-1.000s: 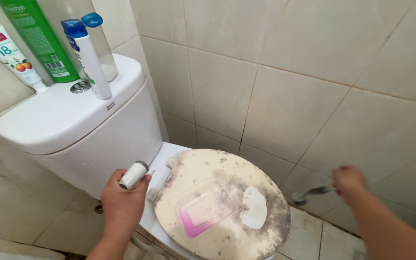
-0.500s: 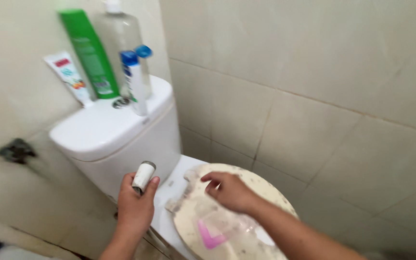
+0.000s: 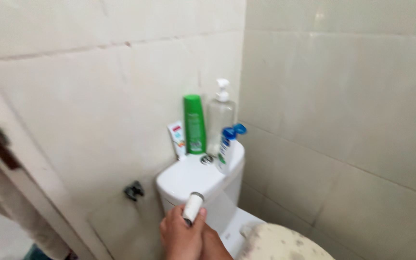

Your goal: The person pours pink liquid into a small plastic container, then uses a toilet brush to scrub the toilet bowl, seat, and tank. They rinse the brush with a handheld bidet sprayer and wipe the tank lid with their hand.

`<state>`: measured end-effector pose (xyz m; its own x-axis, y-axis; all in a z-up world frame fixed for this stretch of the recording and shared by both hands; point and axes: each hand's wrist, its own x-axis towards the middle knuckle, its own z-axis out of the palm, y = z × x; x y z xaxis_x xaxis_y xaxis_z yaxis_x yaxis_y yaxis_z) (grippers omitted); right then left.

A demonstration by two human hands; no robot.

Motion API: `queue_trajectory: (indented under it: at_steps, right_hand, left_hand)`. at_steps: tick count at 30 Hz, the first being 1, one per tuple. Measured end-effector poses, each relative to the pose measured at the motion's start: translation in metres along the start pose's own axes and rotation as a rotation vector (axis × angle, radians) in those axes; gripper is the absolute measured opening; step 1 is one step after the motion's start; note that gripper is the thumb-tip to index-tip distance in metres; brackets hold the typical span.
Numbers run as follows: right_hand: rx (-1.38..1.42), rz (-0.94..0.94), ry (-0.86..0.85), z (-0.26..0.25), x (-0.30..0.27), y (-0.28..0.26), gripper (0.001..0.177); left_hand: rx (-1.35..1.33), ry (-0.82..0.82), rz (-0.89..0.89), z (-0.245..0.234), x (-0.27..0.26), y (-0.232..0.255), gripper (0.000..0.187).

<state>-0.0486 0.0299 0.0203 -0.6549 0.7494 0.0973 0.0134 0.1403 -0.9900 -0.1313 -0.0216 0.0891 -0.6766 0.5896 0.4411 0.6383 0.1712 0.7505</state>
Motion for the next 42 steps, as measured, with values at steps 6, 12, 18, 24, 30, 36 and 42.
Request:
queue_trajectory:
  at_steps: [6,12,18,24,30,36,42]
  right_hand:
    - [-0.028,-0.031,-0.059,0.009,0.044,0.043,0.04]
    - [0.014,0.089,-0.178,0.019,0.063,0.055,0.035]
    - [0.111,0.266,-0.28,-0.017,0.064,0.025,0.03]
    - [-0.574,0.378,-0.094,-0.054,0.055,-0.032,0.025]
    - [-0.846,0.0,-0.109,-0.058,0.075,-0.008,0.041]
    - [-1.279,-0.459,-0.404,-0.026,0.143,0.07,0.053]
    - [-1.303,-0.258,-0.357,-0.03,0.182,0.056,0.06]
  left_hand:
    - [-0.12,-0.294,-0.065,0.011,0.039,-0.075,0.057]
    - [-0.462,-0.509,-0.061,0.024,0.04,-0.138,0.061]
    - [-0.224,-0.38,-0.421,-0.006,0.058,-0.117,0.064]
    - [-0.187,-0.174,-0.34,-0.03,0.066,-0.093,0.056]
    - [-0.17,-0.062,-0.36,-0.015,0.07,-0.085,0.048]
    - [-0.374,-0.142,-0.313,0.01,0.089,-0.111,0.046]
    - [-0.434,-0.187,-0.273,0.052,0.112,-0.143,0.048]
